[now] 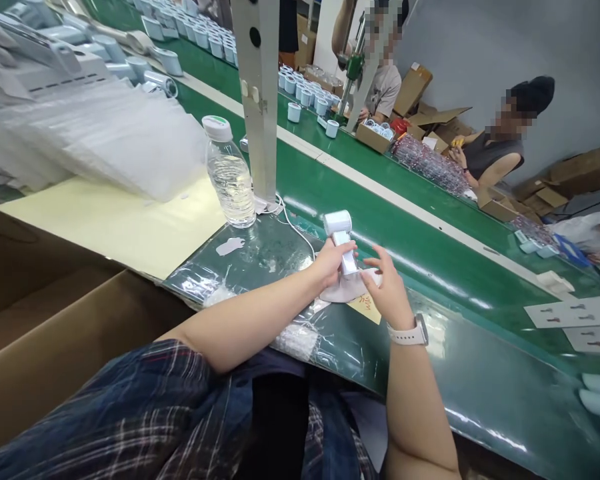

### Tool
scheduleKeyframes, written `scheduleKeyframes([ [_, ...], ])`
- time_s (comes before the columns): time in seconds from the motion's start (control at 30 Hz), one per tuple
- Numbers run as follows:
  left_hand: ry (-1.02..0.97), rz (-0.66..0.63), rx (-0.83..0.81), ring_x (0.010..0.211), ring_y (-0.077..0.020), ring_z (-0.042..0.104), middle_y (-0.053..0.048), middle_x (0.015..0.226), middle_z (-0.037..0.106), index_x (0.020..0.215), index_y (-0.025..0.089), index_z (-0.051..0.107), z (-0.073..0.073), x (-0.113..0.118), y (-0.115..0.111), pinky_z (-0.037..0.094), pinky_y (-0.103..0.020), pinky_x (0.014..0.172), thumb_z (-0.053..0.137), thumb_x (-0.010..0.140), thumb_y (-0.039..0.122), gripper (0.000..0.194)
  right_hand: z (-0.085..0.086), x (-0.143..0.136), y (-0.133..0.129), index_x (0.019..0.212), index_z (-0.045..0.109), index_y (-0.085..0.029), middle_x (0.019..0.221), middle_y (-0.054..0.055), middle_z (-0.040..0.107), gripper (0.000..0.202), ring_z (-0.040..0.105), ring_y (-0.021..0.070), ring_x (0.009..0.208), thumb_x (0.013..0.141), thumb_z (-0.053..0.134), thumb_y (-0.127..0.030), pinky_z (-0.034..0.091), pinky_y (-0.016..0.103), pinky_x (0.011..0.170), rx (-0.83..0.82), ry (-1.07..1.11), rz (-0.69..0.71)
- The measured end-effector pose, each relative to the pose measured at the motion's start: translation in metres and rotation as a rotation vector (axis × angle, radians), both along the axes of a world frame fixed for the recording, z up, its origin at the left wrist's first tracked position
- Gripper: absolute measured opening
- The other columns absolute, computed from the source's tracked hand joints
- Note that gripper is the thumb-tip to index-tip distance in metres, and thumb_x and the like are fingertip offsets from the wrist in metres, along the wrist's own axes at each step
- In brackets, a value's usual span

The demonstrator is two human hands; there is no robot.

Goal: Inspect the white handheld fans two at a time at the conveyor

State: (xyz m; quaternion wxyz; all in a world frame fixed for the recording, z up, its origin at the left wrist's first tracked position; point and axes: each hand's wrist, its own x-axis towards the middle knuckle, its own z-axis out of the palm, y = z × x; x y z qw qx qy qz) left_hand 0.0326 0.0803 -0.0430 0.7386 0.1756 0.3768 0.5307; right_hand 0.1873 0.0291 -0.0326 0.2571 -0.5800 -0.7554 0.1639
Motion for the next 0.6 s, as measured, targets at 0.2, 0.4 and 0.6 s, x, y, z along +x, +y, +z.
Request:
scheduleKeyframes([
  [0.2, 0.013, -0.07, 0.039, 0.064, -0.0088, 0.059, 0.005, 0.077, 0.061, 0.103, 0.019, 0.056, 0.003, 0.001, -0.011, 0.05, -0.025, 0.067, 0.078, 0.084, 0.011, 0.03, -0.021, 0.038, 0.013, 0.093, 0.075, -0.022, 0.069, 0.0, 0.068, 0.016, 0.063, 0.0206, 0.068, 0.082, 0.065, -0.027, 0.051, 0.033, 0.07, -0.214, -0.105, -0.15],
  [0.4, 0.004, -0.061, 0.097, 0.075, -0.0118, 0.066, 0.001, 0.081, 0.067, 0.099, 0.016, 0.056, 0.009, 0.001, -0.012, 0.053, -0.028, 0.079, 0.078, 0.084, 0.007, 0.029, -0.006, 0.074, 0.009, 0.107, 0.073, -0.015, 0.101, 0.015, 0.069, 0.037, 0.064, 0.0293, 0.098, 0.085, 0.043, -0.012, 0.05, 0.045, 0.092, 0.015, -0.165, -0.434],
  [0.6, -0.143, -0.084, 0.052, 0.078, -0.0146, 0.069, -0.003, 0.088, 0.07, 0.1, 0.017, 0.055, 0.018, -0.003, -0.009, 0.057, -0.034, 0.082, 0.054, 0.104, 0.021, 0.006, -0.03, 0.007, 0.014, 0.107, 0.074, -0.01, 0.128, 0.026, 0.064, 0.027, 0.055, 0.0388, 0.126, 0.087, 0.061, -0.022, 0.043, 0.053, 0.112, 0.076, -0.229, -0.32],
])
